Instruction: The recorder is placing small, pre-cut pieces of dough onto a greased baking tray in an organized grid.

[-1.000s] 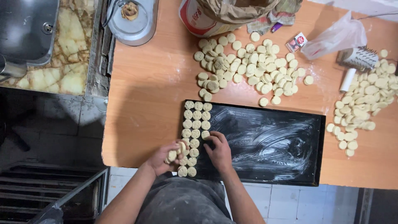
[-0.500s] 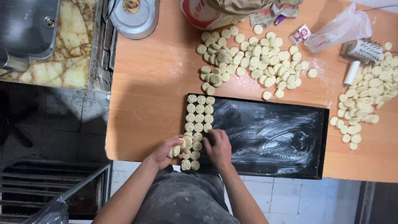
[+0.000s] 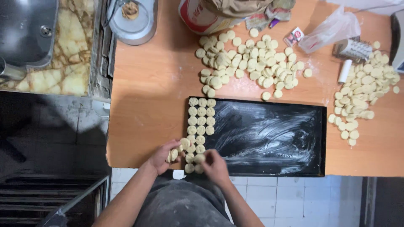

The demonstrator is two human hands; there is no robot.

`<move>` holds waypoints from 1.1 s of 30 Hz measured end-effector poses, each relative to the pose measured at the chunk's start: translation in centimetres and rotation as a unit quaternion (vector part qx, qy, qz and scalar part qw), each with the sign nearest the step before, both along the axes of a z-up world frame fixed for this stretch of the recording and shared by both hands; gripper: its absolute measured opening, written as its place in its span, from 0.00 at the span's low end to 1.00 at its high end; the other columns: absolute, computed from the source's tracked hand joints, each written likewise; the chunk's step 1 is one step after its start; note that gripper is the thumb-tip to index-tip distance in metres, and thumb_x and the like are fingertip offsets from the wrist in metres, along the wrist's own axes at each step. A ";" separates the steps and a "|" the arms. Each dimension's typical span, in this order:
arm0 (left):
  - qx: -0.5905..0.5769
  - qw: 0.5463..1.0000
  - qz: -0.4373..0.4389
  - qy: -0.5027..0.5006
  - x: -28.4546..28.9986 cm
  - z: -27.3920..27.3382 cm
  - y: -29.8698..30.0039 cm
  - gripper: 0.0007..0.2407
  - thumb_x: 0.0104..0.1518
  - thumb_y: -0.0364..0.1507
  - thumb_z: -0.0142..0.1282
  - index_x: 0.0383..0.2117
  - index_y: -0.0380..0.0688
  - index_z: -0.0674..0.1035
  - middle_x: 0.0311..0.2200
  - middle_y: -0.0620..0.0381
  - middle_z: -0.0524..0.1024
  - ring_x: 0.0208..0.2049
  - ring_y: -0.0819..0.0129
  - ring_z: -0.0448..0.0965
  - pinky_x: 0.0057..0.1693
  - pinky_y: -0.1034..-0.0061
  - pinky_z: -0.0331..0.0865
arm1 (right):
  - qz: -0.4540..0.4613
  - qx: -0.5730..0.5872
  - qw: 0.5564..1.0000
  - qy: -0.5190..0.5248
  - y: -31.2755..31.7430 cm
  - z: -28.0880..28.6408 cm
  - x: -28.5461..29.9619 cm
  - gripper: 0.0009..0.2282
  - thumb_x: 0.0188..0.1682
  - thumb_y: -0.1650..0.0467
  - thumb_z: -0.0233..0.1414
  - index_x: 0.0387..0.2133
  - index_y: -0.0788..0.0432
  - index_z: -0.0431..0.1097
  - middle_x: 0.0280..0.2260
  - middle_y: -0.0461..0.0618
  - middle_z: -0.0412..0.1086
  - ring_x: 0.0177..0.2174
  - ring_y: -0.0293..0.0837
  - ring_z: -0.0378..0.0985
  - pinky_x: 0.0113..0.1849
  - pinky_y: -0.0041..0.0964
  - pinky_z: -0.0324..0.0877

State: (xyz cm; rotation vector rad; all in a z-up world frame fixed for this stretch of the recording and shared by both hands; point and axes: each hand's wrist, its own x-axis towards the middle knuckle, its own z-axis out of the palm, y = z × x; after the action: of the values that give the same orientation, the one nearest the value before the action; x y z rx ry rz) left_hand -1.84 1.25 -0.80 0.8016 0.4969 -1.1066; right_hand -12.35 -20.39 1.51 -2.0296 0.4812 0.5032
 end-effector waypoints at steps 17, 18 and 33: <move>0.028 0.999 -0.038 -0.013 -0.3 0.6 -0.7 0.15 0.61 0.31 0.51 0.51 0.40 0.76 0.39 0.54 0.80 0.32 0.73 0.80 0.32 0.80 0.74 | -0.088 -0.111 0.980 -0.137 -2.5 -1.9 3.2 0.16 0.42 0.73 0.63 0.43 0.60 0.70 0.39 0.51 0.68 0.33 0.45 0.77 0.37 0.37 0.76; 0.029 0.998 -0.056 -0.011 -0.2 0.8 -1.1 0.16 0.60 0.31 0.50 0.53 0.42 0.76 0.38 0.54 0.79 0.31 0.73 0.81 0.31 0.80 0.73 | -0.095 -0.108 0.978 -0.153 -2.7 -2.1 3.1 0.15 0.42 0.74 0.62 0.42 0.59 0.70 0.39 0.51 0.68 0.33 0.44 0.78 0.37 0.37 0.77; 0.053 0.972 -0.220 -0.070 -1.0 -0.2 -4.4 0.08 0.58 0.28 0.52 0.42 0.41 0.74 0.42 0.53 0.83 0.29 0.74 0.78 0.29 0.81 0.70 | -0.148 -0.039 0.983 -0.101 -2.2 0.9 -0.6 0.09 0.47 0.70 0.63 0.38 0.60 0.74 0.35 0.51 0.75 0.32 0.40 0.80 0.36 0.34 0.76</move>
State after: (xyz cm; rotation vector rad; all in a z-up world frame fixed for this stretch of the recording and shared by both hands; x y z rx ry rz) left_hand -2.79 -3.19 -0.99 1.1087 0.2654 -1.4261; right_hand -13.00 -22.60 2.44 -2.0116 0.6711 0.0979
